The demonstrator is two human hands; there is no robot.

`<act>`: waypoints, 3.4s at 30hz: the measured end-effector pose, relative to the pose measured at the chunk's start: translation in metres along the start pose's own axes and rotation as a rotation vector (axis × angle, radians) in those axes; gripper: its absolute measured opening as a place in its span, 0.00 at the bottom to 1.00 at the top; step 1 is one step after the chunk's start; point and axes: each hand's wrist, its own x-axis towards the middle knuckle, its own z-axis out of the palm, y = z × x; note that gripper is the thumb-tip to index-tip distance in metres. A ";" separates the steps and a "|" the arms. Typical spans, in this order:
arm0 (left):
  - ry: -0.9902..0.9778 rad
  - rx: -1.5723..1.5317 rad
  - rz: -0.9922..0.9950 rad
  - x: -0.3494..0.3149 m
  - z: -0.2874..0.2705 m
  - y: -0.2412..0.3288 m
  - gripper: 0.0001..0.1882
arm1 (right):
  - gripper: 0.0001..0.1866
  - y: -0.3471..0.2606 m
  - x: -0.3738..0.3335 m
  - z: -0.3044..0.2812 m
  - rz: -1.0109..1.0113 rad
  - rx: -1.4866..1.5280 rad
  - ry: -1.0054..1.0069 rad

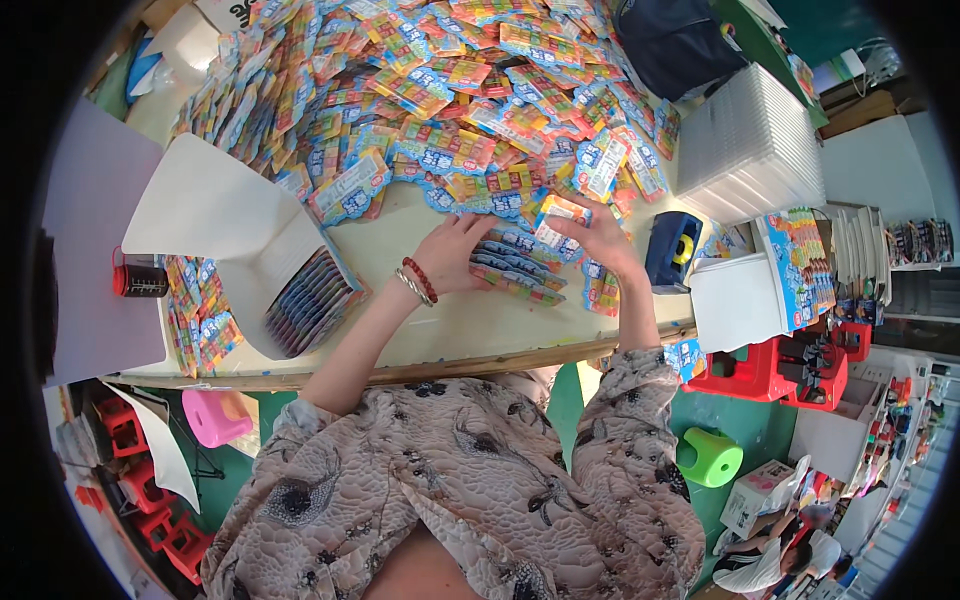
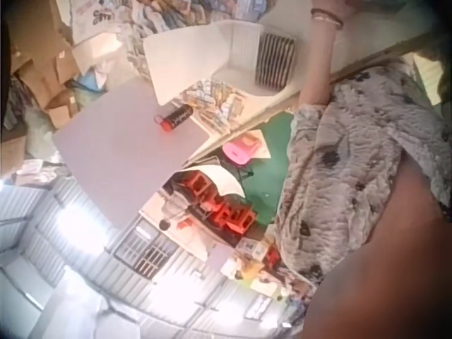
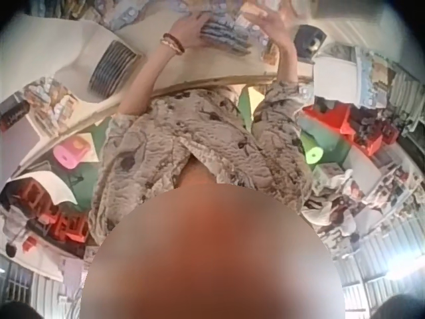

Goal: Organizing snack sachets into stacks and packing them into cardboard boxes.

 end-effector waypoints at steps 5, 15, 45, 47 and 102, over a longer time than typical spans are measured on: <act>-0.026 0.013 -0.002 -0.022 0.003 0.001 0.34 | 0.27 -0.023 -0.015 -0.013 0.247 -0.375 -0.012; 0.039 -0.008 -0.046 -0.046 0.009 0.014 0.26 | 0.14 0.008 -0.059 -0.014 -0.098 -0.087 -0.015; 0.459 -0.755 -0.190 -0.098 0.045 -0.011 0.69 | 0.53 0.055 -0.067 0.098 -0.145 0.608 -0.249; 0.416 -0.663 -0.129 -0.098 0.049 -0.013 0.68 | 0.49 0.064 -0.076 0.121 -0.266 0.567 -0.058; 0.397 -0.741 -0.198 -0.129 0.036 -0.019 0.64 | 0.19 0.020 -0.074 0.129 -0.015 0.628 -0.164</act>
